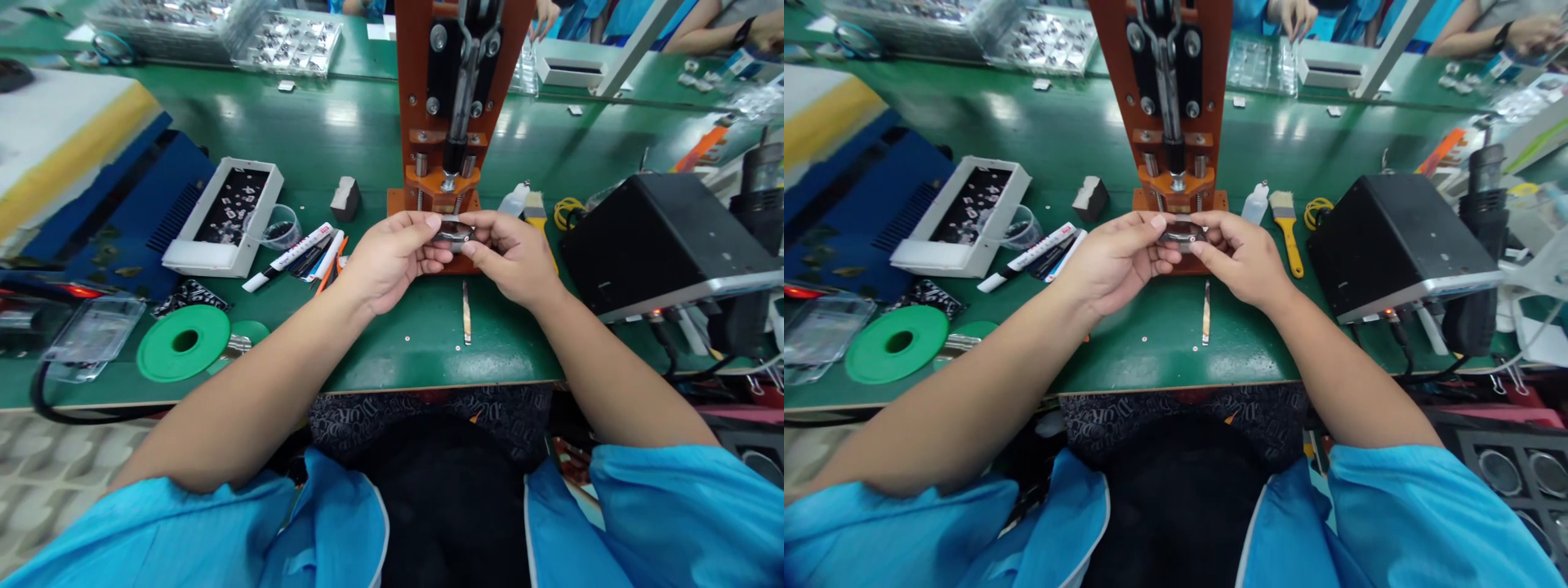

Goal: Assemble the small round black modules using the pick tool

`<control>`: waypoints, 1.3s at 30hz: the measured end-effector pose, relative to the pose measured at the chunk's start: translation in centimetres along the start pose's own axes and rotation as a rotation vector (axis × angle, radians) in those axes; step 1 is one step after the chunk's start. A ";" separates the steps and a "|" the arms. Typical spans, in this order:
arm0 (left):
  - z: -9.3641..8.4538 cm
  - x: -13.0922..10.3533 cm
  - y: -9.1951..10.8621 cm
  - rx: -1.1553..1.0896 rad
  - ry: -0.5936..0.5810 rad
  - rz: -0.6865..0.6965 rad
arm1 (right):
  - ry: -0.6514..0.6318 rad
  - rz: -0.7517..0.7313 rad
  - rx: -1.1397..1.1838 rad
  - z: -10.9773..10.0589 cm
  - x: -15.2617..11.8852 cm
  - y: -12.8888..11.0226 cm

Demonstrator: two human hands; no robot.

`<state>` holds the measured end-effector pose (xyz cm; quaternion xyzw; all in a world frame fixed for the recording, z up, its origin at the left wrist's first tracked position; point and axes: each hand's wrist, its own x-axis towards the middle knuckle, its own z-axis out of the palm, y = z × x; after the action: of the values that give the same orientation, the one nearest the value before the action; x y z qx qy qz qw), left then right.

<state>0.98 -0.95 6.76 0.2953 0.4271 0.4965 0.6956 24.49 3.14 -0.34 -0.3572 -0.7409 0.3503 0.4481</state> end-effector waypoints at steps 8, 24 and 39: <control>0.1 0.0 0.3 0.006 0.042 0.004 | -0.040 0.017 0.007 0.1 0.1 0.1; -2.7 2.7 -0.2 0.623 0.190 0.464 | 0.105 0.034 -0.357 -0.1 1.1 0.7; -3.0 3.1 -0.8 1.475 0.004 0.592 | 0.052 -0.011 -0.657 1.3 2.4 1.6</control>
<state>-0.93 1.65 3.79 0.7802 0.5508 0.2502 0.1590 22.79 5.68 -1.11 -0.4875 -0.8045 0.0809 0.3295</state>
